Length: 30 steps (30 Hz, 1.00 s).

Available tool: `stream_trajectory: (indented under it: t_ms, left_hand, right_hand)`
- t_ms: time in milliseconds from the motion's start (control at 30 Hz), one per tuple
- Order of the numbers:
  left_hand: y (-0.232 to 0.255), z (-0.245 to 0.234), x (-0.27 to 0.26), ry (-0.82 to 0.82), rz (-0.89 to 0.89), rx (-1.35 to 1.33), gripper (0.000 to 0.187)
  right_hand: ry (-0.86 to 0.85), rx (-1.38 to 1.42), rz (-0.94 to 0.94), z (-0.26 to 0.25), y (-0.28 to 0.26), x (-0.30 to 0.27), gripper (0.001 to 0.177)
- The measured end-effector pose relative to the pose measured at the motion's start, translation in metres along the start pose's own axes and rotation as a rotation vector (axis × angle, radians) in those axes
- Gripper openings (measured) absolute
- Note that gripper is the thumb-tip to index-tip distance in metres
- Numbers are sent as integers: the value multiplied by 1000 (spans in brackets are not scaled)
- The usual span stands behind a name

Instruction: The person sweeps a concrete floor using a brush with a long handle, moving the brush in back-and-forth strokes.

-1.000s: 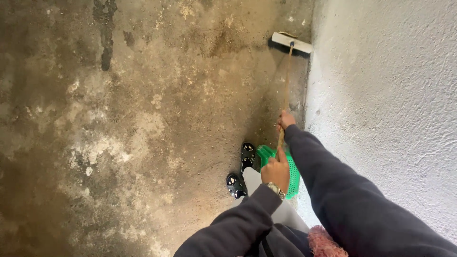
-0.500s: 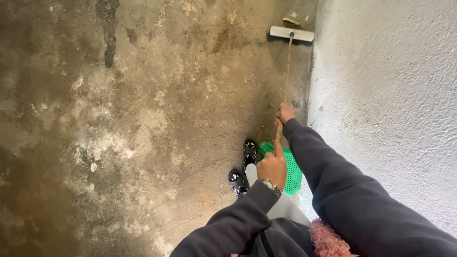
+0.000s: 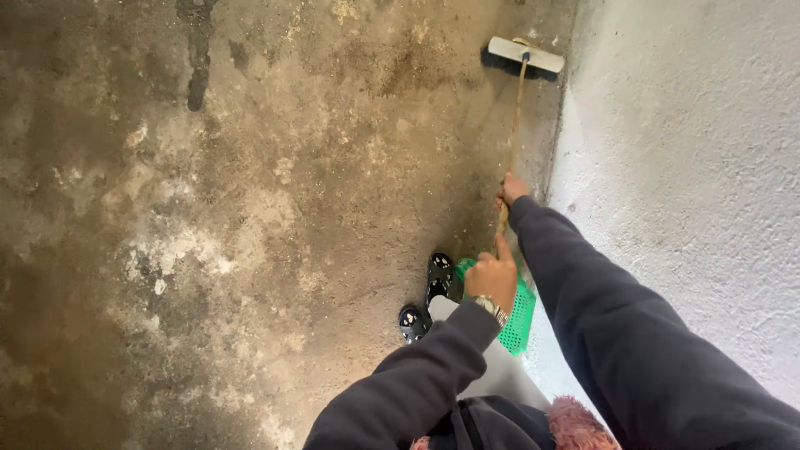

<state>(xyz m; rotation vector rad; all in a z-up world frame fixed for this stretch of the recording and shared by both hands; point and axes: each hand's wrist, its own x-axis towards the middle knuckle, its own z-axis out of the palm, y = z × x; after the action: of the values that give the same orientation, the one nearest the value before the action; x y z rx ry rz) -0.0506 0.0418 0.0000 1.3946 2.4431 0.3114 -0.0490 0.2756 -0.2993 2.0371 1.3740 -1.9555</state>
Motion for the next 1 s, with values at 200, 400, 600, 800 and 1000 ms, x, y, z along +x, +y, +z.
stream_trajectory:
  t_ms: [200,400,600,800,1000]
  left_hand:
    - [-3,-1,97,34,-1,-53,53]
    - [-25,-54,59,63,-7,-5,55]
    - [-55,-86,10,-26,20,84,51]
    - [-86,-103,-36,-39,-1,82,52]
    - [-125,-110,-73,-189,-26,86,59]
  right_hand:
    - [71,-452,-230,-9,-104,9,52]
    - [-85,98,-113,18,-96,-16,41]
    - [-43,178,-87,67,-28,-1,35]
    - [-87,237,5,115,-16,-72,37]
    - [-11,-135,-56,165,6,-122,53]
